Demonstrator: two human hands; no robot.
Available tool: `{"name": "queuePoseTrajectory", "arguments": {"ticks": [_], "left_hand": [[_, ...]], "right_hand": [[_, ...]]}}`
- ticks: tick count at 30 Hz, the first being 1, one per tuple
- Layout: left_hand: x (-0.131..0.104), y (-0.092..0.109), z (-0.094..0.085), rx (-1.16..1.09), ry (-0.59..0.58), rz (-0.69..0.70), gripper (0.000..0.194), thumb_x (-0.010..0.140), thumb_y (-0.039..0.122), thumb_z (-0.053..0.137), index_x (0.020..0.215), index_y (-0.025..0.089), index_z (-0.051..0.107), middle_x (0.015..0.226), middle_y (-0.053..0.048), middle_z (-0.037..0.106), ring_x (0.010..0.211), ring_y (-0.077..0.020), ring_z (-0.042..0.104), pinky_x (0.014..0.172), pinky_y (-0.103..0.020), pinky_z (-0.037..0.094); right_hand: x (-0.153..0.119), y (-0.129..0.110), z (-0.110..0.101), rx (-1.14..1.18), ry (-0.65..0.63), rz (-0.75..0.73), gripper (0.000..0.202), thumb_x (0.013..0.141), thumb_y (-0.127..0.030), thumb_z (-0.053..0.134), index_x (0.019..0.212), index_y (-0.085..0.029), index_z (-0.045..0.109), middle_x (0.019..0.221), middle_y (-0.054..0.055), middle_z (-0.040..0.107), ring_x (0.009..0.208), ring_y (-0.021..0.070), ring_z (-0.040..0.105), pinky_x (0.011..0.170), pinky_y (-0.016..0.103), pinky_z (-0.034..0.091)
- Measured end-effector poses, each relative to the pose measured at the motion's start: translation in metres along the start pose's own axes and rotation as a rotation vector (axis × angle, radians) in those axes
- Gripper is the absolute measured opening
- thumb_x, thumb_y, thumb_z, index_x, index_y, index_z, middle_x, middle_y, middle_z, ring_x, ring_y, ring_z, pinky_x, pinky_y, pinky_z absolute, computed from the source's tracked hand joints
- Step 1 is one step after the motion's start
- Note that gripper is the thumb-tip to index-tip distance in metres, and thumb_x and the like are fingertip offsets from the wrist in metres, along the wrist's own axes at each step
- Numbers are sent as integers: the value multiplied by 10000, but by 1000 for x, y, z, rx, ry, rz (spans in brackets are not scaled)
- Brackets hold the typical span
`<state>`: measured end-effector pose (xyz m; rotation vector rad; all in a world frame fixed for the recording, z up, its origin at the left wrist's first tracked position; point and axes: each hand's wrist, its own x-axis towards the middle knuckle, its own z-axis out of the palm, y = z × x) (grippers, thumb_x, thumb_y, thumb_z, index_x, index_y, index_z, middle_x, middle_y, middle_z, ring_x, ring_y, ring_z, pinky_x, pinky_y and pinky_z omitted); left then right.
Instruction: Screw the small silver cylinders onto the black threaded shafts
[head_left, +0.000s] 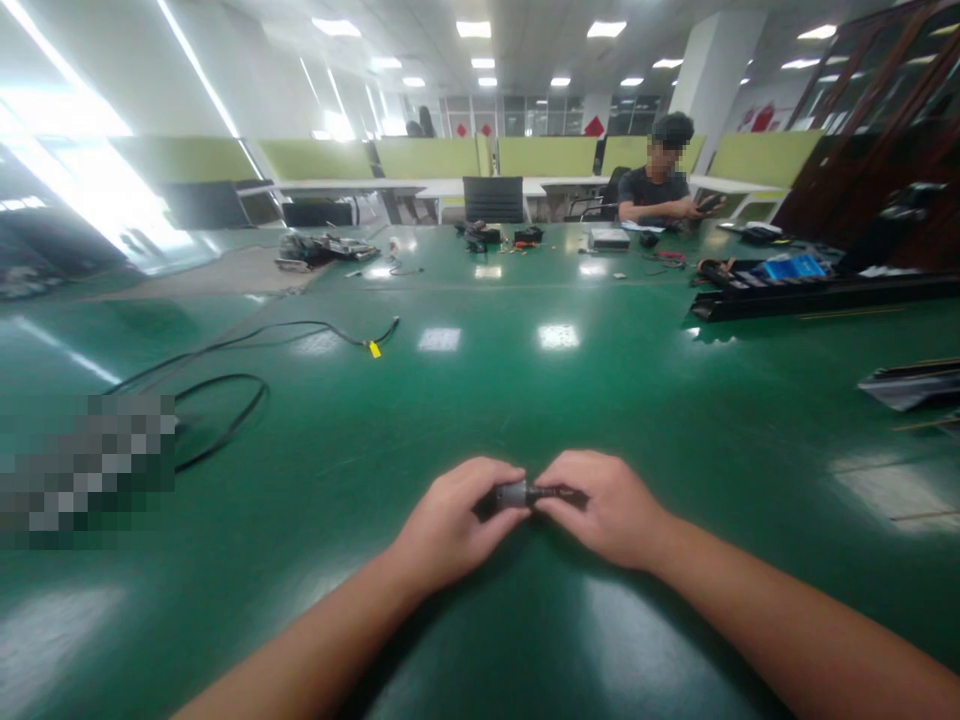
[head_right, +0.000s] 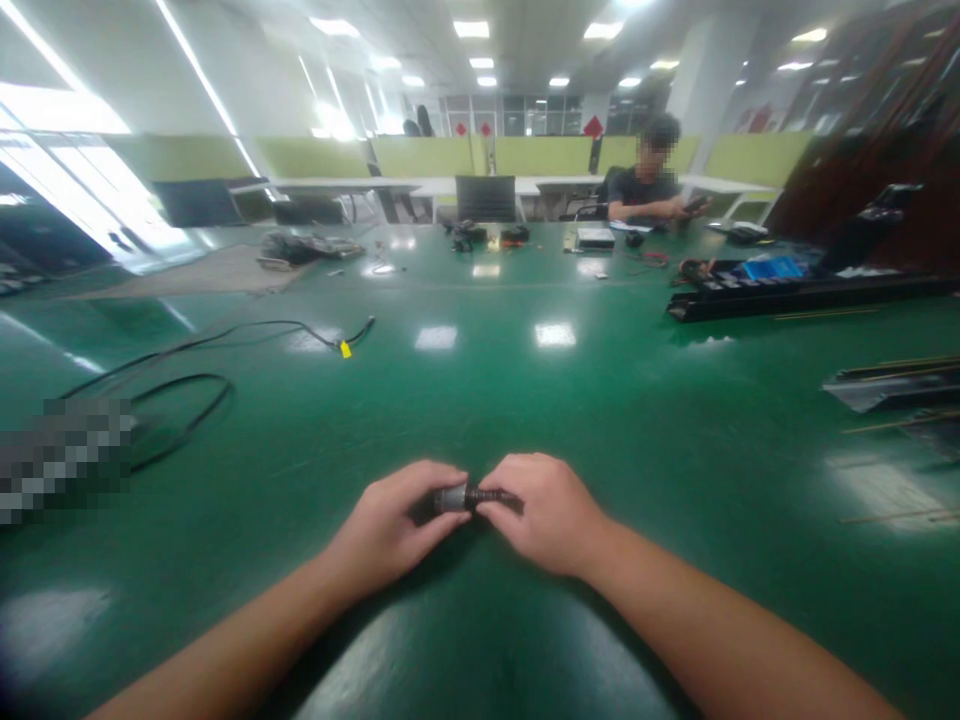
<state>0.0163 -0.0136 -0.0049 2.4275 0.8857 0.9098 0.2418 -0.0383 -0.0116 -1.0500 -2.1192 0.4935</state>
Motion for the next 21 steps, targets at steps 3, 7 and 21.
{"name": "queuePoseTrajectory", "arguments": {"ticks": [3,7,21], "left_hand": [[0,-1,1,7,5,-19,249,833,252,711,1069,206,649,1003,-40,716,911,-165,674,838,-282,539],[0,-2,1,8,2,-32,259,830,264,715,1076,211,652,1012,-40,717,920,-169,676,844,-289,542],[1,0,-3,21,13,-49,257,826,270,712,1069,198,667,1017,-59,725,920,-183,686,853,-308,560]], "right_hand": [[0,1,-1,-1,-2,7,83,867,-218,676,940,-195,709,896,32,717,807,177,638,750,295,461],[1,1,-1,-7,-4,15,88,862,-214,682,942,-194,712,886,29,715,799,172,636,746,292,460],[-1,2,-4,-13,-12,19,88,869,-219,670,944,-195,708,883,34,709,797,179,632,741,298,463]]}}
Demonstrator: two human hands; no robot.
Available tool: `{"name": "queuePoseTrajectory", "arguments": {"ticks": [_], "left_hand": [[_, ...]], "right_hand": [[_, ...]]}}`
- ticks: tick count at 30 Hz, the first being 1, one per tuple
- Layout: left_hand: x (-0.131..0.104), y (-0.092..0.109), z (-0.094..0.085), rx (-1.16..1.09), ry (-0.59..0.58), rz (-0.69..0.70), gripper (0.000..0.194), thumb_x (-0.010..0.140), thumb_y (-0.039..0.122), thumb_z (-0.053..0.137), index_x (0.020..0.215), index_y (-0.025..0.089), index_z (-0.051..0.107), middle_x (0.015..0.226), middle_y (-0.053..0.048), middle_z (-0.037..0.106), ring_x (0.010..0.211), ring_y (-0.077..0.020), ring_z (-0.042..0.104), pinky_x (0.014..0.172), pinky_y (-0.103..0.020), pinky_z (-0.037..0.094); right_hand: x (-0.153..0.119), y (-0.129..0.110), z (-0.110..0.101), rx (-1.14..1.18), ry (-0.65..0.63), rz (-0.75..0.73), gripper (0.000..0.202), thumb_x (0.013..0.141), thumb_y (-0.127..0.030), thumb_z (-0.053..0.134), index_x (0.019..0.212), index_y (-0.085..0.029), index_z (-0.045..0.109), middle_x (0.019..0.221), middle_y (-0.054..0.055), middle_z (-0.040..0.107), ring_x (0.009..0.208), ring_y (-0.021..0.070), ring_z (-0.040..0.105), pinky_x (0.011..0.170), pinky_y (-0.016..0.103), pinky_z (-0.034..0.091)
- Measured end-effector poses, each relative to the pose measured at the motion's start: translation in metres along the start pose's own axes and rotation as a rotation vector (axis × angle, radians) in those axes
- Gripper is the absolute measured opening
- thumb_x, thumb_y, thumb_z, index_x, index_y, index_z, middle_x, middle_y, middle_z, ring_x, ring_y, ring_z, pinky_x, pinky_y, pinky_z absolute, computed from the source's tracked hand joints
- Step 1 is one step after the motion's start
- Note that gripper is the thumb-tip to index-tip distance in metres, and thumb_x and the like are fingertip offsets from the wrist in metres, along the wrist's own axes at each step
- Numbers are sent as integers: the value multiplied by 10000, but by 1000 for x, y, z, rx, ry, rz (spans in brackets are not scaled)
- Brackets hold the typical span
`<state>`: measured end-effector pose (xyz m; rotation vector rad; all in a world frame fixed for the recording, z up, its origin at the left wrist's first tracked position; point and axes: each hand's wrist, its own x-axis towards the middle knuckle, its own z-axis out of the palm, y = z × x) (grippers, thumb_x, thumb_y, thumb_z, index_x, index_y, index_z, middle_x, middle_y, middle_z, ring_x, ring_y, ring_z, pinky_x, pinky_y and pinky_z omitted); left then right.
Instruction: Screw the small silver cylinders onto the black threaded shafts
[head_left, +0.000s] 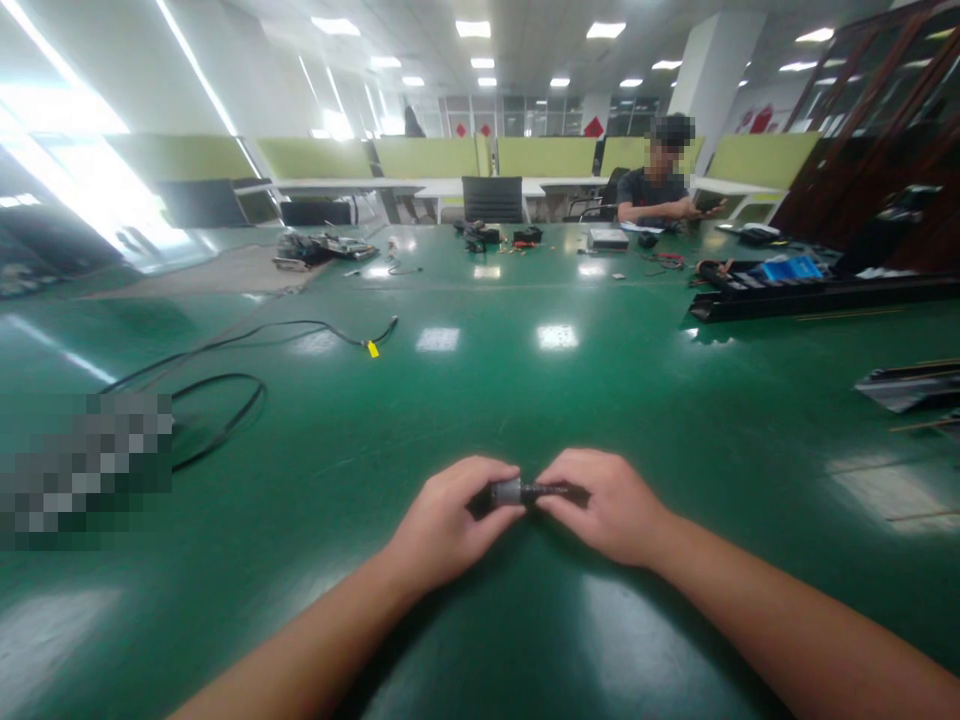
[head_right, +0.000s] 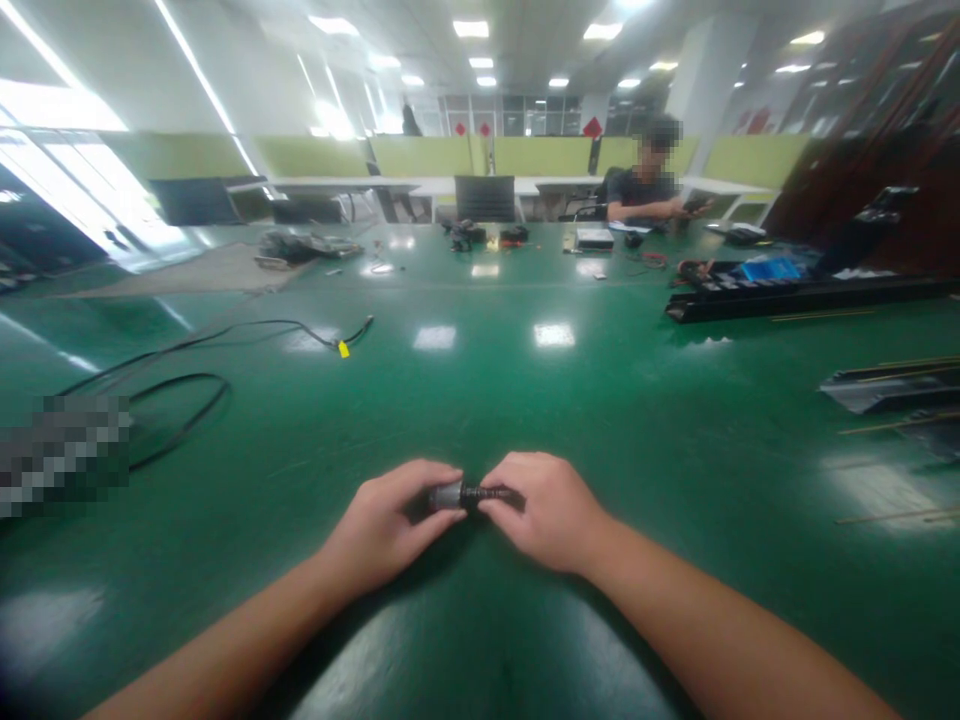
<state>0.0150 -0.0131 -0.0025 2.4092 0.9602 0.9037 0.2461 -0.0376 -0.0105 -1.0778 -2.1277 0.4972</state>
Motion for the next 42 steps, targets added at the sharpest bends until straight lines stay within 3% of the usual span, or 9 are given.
{"name": "queuePoseTrajectory", "arguments": {"ticks": [42], "left_hand": [[1,-5,-5,25,27,-27,274,812,269,722,1074,207,672,1014,-53,732,913,-191,699,847,-312,572]], "right_hand": [[2,2,-2,9,49,51,63,852,-235,689,901,-202,709,830,25,699,751,167,631,704,286,474]]}}
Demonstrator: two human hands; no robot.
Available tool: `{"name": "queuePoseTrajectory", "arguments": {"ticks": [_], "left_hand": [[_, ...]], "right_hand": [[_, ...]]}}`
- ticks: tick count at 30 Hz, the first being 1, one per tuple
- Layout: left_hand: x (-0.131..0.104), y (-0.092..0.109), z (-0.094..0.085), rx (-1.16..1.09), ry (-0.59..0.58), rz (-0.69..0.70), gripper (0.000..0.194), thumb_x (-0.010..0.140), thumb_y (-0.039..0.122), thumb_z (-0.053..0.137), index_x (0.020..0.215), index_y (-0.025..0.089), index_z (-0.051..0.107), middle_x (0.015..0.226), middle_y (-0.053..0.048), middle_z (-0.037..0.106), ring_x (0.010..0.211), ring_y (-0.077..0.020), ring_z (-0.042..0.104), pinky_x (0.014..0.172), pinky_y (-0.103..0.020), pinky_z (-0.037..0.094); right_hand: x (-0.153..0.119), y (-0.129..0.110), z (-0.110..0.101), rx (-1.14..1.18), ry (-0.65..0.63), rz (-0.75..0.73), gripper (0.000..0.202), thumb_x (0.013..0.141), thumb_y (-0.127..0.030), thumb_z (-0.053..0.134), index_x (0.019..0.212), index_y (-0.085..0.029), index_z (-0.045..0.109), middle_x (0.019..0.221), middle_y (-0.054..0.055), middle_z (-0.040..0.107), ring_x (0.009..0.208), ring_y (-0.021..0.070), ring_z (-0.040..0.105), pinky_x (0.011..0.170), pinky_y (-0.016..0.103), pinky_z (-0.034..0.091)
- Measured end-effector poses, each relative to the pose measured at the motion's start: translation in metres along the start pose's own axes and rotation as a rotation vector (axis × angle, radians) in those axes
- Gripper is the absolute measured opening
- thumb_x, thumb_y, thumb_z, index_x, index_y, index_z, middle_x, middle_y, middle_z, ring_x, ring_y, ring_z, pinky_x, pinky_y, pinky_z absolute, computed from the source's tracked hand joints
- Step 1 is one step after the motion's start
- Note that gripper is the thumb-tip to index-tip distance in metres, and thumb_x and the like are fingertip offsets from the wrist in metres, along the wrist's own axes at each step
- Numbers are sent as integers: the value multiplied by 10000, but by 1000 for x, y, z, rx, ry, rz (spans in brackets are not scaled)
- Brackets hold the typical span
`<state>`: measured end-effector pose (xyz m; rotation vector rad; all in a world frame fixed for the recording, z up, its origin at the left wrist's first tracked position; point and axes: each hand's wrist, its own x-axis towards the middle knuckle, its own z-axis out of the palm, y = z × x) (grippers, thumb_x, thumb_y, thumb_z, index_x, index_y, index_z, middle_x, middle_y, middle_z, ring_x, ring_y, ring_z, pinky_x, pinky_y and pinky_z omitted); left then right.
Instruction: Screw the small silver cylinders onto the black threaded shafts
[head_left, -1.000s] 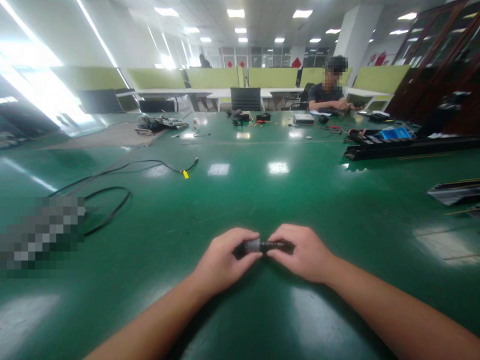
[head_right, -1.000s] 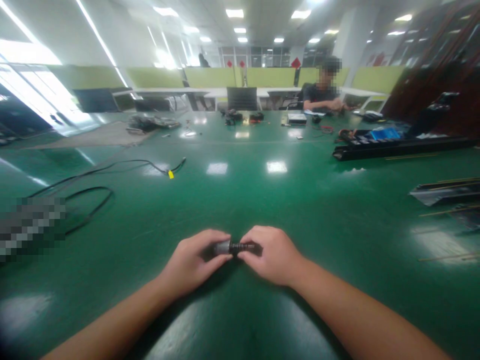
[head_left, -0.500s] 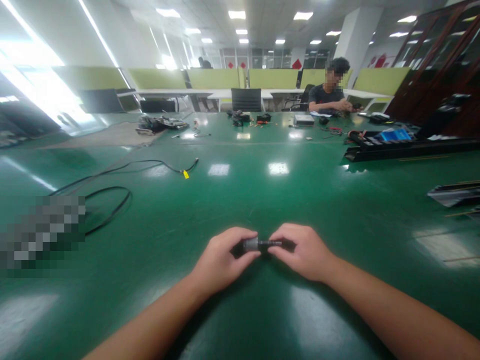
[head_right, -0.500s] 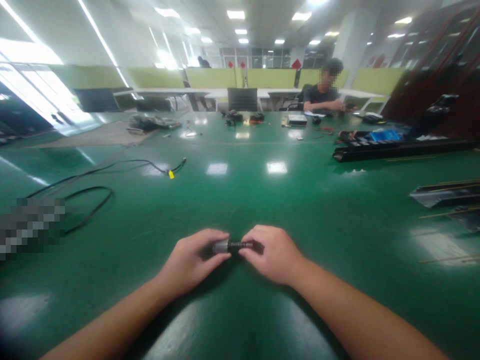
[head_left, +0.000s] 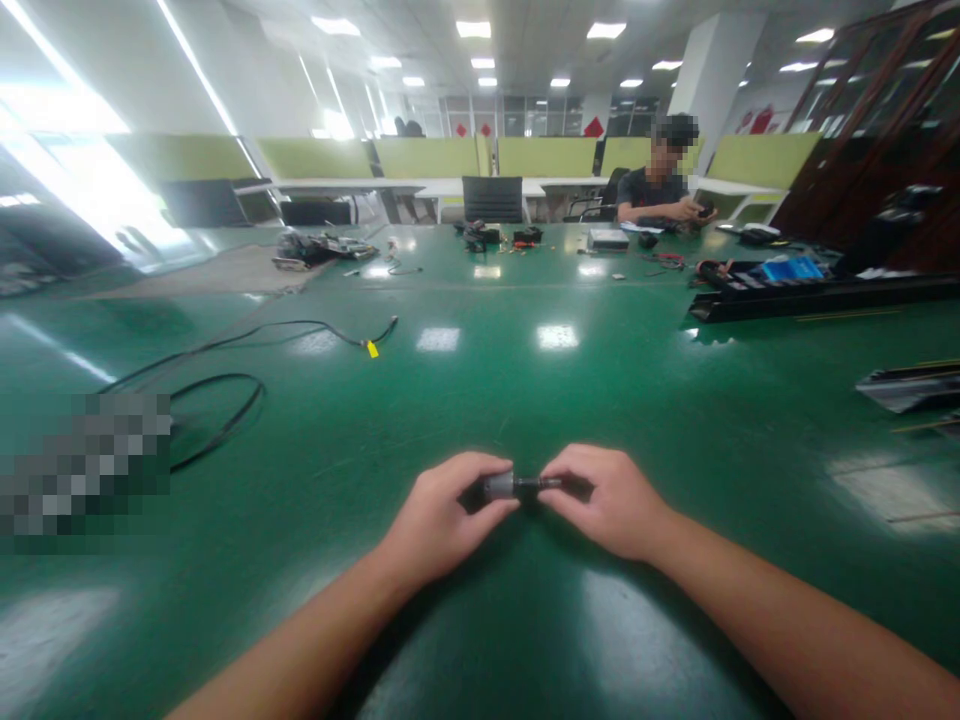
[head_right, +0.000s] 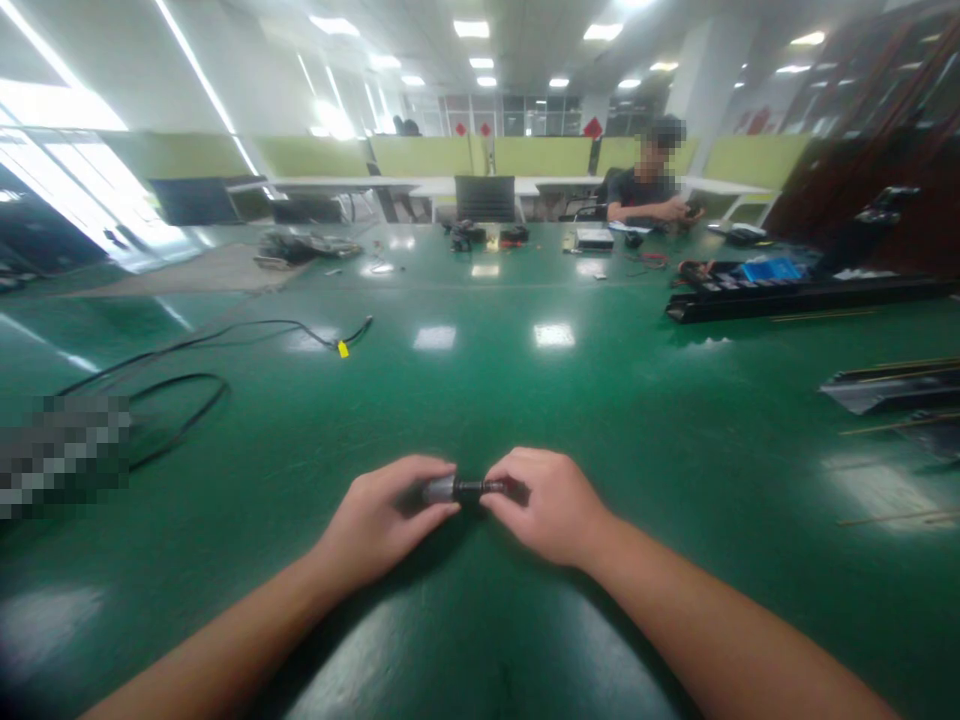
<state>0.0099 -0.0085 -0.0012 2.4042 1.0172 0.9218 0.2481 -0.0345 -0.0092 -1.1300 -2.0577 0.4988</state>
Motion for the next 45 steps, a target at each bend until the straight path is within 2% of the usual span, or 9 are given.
{"name": "queuePoseTrajectory", "arguments": {"ticks": [15,29,45], "left_hand": [[1,-3,-2,20,25,-7,281,801,263,735,1072,215,677,1016,-37,735,905,-184,704,839,-297,571],[0,-7,-3,30,24,-49,293,805,291,743,1083,238,668,1035,-13,731,931,-171,692,859,-290,548],[0,-9,-4,29,41,-38,293,809,285,740,1089,244,664,1059,-14,723,963,-172,683,885,-302,539]], "right_hand": [[1,-2,-3,-4,21,57,56,828,-196,701,883,-200,712,816,15,688,744,165,619,700,286,464],[2,-2,-6,-12,34,44,50,844,-195,683,888,-193,705,824,12,693,748,158,622,711,274,460],[2,-2,-7,-6,44,46,68,844,-191,677,905,-194,706,855,21,707,766,166,639,730,279,473]]}}
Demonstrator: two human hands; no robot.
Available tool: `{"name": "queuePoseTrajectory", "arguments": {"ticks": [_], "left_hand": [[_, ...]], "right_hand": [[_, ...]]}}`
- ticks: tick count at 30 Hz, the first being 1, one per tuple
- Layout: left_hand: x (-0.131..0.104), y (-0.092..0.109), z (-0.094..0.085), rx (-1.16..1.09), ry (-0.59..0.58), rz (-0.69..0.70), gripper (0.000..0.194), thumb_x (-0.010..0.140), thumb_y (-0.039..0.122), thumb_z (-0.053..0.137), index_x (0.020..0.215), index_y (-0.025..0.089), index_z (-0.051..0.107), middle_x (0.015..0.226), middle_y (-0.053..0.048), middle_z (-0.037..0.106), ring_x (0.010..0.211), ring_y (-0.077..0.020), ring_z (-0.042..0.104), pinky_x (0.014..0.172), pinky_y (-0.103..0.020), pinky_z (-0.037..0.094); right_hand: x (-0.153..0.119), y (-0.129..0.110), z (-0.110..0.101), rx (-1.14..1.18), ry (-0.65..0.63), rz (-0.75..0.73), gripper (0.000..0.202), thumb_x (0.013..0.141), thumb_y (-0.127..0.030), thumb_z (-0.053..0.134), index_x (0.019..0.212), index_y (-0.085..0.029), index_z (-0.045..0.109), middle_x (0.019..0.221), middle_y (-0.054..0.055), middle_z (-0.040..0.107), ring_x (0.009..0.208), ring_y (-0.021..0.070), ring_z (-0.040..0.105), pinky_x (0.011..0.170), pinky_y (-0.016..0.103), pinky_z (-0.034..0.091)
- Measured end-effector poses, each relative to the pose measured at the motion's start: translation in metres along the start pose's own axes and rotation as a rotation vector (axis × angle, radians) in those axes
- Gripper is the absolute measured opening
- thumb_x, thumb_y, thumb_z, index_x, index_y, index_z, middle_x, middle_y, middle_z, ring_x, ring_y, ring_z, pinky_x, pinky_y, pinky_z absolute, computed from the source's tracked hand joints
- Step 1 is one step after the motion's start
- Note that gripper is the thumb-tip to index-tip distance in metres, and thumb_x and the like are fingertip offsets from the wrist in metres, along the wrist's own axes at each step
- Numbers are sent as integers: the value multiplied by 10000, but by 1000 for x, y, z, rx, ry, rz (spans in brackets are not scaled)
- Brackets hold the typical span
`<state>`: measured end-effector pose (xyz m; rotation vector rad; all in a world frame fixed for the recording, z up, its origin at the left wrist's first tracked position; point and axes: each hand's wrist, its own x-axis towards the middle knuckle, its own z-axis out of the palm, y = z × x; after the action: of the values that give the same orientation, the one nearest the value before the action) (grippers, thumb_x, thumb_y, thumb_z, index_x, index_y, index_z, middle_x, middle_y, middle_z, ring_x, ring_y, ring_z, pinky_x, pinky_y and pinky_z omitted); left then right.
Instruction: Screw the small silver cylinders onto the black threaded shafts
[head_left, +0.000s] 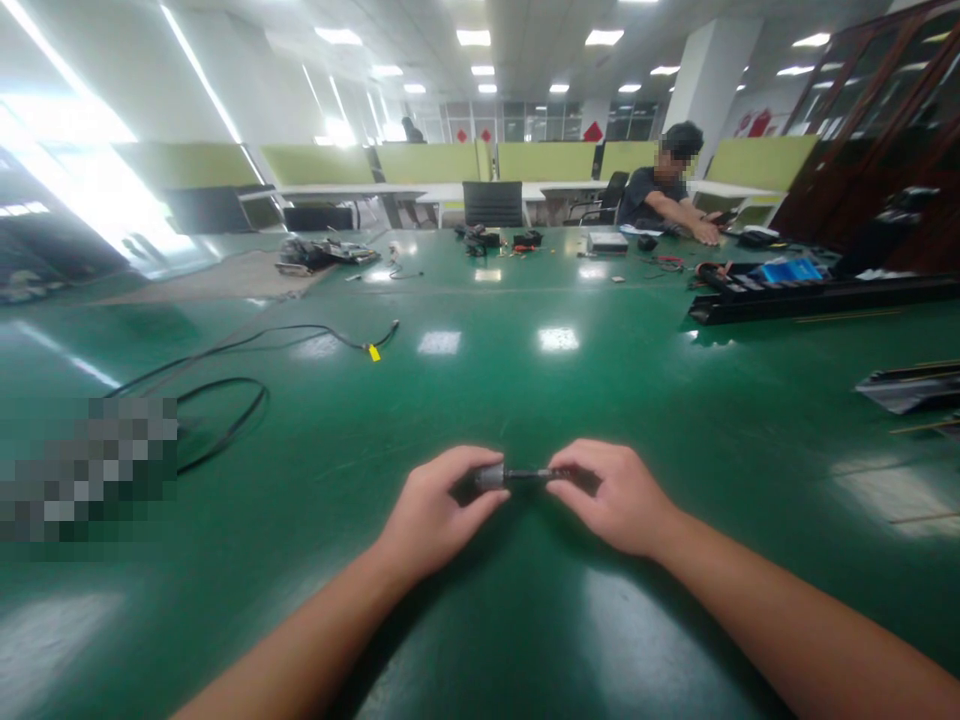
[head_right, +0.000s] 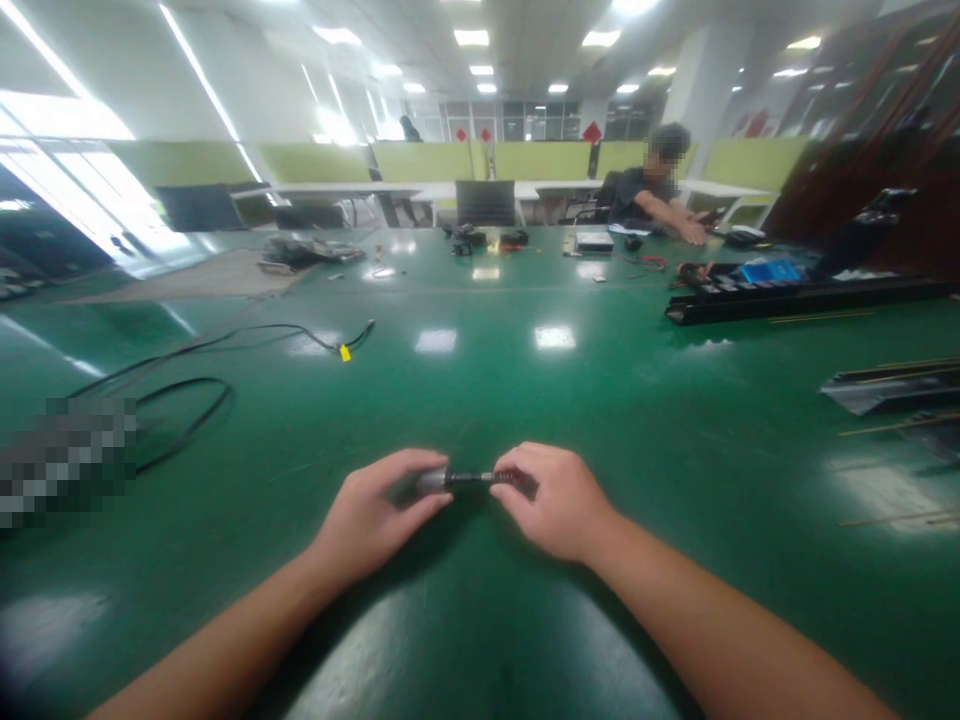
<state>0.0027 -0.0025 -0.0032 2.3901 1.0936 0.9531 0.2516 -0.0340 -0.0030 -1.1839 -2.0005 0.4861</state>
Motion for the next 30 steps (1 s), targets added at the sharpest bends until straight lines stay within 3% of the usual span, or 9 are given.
{"name": "queuePoseTrajectory", "arguments": {"ticks": [21,30], "left_hand": [[1,1,-2,-4,24,-15,290,800,271,744,1079,229,677,1040,-26,730,947,-179,686,884,-310,545],[6,-3,-9,1,91,-169,290,794,373,736,1028,209,685,975,-52,725,894,-219,682,843,-372,547]], "right_hand": [[-1,2,1,-1,6,9,74,832,-187,684,900,-201,709,856,20,708,770,167,641,748,288,484],[0,1,0,4,5,53,71,849,-240,668,899,-205,704,847,21,717,751,170,647,722,286,472]]}}
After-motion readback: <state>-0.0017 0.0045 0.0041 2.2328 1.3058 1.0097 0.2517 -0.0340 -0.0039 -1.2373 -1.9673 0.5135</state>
